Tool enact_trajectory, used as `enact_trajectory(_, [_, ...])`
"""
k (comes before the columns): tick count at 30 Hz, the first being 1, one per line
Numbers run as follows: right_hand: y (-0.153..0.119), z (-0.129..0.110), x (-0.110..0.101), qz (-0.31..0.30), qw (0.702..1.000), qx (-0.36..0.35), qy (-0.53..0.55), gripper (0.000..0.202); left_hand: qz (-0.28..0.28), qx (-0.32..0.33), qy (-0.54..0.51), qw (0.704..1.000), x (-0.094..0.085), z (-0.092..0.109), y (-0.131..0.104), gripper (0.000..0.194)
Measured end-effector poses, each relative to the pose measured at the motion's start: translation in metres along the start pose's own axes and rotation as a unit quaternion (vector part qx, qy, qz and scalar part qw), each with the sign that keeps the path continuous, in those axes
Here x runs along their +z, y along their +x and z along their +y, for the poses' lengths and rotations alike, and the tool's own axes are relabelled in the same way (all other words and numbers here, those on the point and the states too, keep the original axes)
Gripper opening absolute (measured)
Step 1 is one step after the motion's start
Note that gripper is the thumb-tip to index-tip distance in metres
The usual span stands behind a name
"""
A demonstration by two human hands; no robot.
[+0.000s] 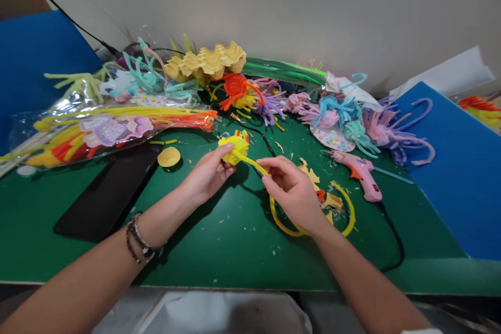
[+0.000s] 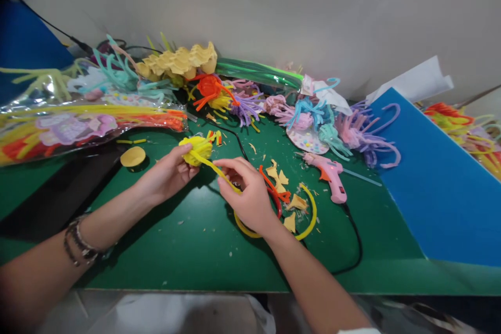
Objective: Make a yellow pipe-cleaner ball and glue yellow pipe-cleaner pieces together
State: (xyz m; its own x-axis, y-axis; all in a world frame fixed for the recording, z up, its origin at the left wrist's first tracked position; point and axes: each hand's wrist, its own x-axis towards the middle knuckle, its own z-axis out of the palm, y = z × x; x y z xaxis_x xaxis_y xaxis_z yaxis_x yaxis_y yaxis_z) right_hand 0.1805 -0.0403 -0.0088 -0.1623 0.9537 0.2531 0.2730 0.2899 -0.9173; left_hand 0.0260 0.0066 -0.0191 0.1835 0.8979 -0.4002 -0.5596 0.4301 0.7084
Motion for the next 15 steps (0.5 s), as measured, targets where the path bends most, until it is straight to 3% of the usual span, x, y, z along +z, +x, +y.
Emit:
enact_trajectory(3, [0.0032,0.0032,-0.0013,0.015,0.989,0.085,0.122,0.020,0.007,0.002,-0.010,1.000,-0.0010,0.0026,0.0003,0.009])
enact_trajectory(7, [0.0070,0.0068,-0.0034,0.062,0.966,0.163,0.191,0.022,0.003,0.009,-0.019,1.000,-0.0017,0.0034,0.0010,0.007])
enact_trajectory(12, [0.0086,0.0081,-0.0049,0.137,0.968,0.127,0.167,0.013,0.008,-0.009,-0.020,1.000,-0.0001,0.0037,0.0007,0.010])
enact_trajectory(15, [0.0084,0.0066,-0.0058,0.133,0.981,0.074,0.122,0.007,-0.009,-0.015,-0.007,1.000,0.0007,0.0033,-0.0002,0.010])
